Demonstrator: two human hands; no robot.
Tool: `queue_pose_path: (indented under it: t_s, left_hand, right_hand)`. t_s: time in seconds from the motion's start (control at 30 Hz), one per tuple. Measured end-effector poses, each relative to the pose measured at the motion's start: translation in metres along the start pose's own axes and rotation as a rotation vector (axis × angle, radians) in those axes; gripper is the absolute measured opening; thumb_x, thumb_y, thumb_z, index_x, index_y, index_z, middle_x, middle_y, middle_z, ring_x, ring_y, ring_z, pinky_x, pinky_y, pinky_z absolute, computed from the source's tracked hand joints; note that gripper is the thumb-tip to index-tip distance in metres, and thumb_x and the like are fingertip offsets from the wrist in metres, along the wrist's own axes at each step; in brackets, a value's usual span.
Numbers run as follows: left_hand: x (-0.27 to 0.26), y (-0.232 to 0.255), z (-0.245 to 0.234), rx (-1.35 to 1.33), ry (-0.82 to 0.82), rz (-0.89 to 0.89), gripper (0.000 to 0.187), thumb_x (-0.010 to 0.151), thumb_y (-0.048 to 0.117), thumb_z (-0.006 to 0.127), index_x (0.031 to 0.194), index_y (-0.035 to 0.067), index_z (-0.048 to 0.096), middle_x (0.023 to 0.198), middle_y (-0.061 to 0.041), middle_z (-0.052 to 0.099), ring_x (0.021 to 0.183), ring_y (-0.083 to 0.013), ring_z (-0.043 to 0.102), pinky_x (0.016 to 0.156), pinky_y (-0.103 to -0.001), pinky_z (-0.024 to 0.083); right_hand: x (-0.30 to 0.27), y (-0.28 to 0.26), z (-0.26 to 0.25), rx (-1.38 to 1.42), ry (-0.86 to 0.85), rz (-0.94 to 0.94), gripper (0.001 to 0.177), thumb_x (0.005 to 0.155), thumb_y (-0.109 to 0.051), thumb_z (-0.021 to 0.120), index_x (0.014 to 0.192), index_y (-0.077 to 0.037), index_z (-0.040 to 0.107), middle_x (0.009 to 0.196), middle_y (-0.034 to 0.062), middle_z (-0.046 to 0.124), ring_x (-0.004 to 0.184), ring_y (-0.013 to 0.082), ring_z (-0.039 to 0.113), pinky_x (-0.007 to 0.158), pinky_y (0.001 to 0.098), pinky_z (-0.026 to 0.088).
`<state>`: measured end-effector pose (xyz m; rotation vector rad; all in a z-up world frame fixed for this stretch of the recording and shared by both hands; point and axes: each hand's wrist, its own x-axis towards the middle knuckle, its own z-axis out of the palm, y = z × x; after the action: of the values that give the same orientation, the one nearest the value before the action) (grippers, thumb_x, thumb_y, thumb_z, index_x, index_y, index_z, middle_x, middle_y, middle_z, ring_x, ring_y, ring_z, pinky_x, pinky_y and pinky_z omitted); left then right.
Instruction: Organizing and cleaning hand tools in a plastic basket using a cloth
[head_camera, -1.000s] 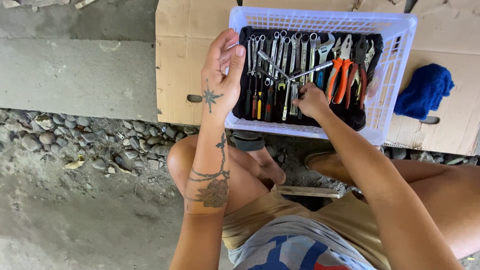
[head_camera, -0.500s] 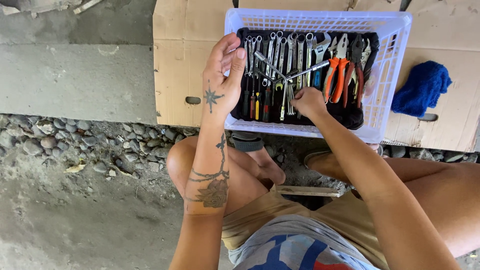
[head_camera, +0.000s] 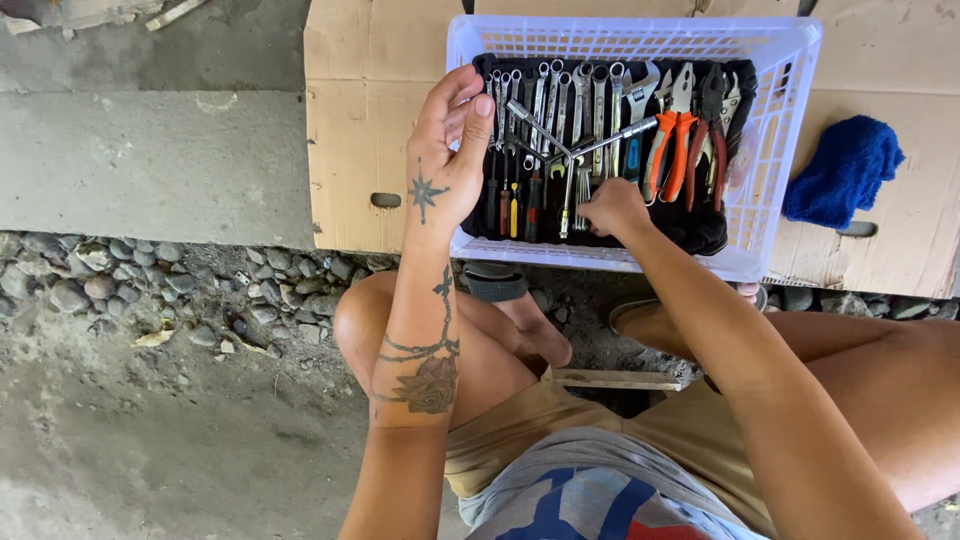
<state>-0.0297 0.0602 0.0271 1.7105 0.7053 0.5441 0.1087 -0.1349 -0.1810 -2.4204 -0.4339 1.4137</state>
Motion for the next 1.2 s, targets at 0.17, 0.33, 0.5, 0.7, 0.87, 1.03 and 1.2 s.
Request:
queue_pose_path:
  t_s: [0.17,0.33,0.5,0.7,0.87,1.03,1.2]
  left_hand:
    - [0.0,-0.003,0.0,-0.007,0.002,-0.002,0.054,0.101,0.05,0.058,0.141,0.013,0.052,0.14,-0.014,0.064,0.129,-0.0249,0.066,0.112,-0.039,0.052]
    - [0.0,-0.001,0.001,0.005,0.011,-0.018,0.053,0.101,0.049,0.058,0.14,0.014,0.053,0.138,-0.012,0.065,0.126,-0.0219,0.068,0.109,-0.035,0.051]
    - [-0.001,-0.002,0.001,-0.002,-0.005,-0.017,0.055,0.101,0.05,0.058,0.141,0.013,0.052,0.14,-0.014,0.064,0.127,-0.0243,0.067,0.111,-0.037,0.051]
    - [0.001,-0.003,0.003,-0.026,-0.011,-0.054,0.058,0.098,0.051,0.059,0.14,0.011,0.053,0.139,-0.017,0.064,0.127,-0.0247,0.066,0.11,-0.035,0.05]
    - [0.0,-0.001,0.003,-0.007,-0.036,-0.047,0.058,0.1,0.05,0.058,0.142,0.01,0.05,0.14,-0.017,0.062,0.13,-0.0265,0.065,0.113,-0.038,0.049]
    - [0.002,-0.004,0.003,-0.012,-0.043,-0.041,0.059,0.1,0.051,0.057,0.142,0.01,0.051,0.14,-0.018,0.062,0.13,-0.0281,0.065,0.114,-0.04,0.05]
    - [0.005,-0.011,0.014,0.399,-0.182,0.097,0.029,0.104,0.027,0.053,0.118,0.004,0.064,0.098,-0.005,0.07,0.08,-0.0138,0.067,0.07,-0.024,0.059]
  right_hand:
    - [-0.005,-0.005,-0.007,0.199,-0.051,0.157,0.022,0.091,-0.018,0.075,0.087,0.004,0.071,0.073,0.0199,0.073,0.058,0.0253,0.072,0.059,0.033,0.064]
    - [-0.015,-0.008,-0.008,0.29,-0.034,0.161,0.016,0.087,-0.009,0.073,0.099,0.001,0.068,0.078,0.0206,0.074,0.064,0.0239,0.074,0.061,0.0334,0.065]
    - [-0.021,-0.01,-0.007,0.228,0.006,0.073,0.018,0.09,-0.013,0.075,0.103,-0.006,0.065,0.076,0.0131,0.074,0.061,0.018,0.07,0.059,0.0301,0.059]
    - [-0.025,-0.016,-0.01,0.137,0.009,0.038,0.013,0.089,-0.016,0.072,0.082,-0.005,0.072,0.069,0.0102,0.074,0.056,0.0152,0.069,0.061,0.0289,0.061]
    - [-0.026,-0.022,-0.015,0.202,-0.042,0.117,0.013,0.091,-0.013,0.071,0.091,0.0,0.073,0.079,0.0166,0.075,0.062,0.0212,0.072,0.065,0.0318,0.065]
    - [-0.033,-0.027,-0.022,0.197,-0.109,0.168,0.025,0.095,-0.018,0.067,0.097,0.006,0.074,0.084,0.0204,0.076,0.068,0.0242,0.075,0.067,0.033,0.066]
    - [-0.036,-0.006,-0.036,-0.054,-0.126,0.091,0.035,0.105,-0.02,0.06,0.082,0.003,0.075,0.075,0.0155,0.075,0.059,0.0255,0.069,0.069,0.0399,0.06]
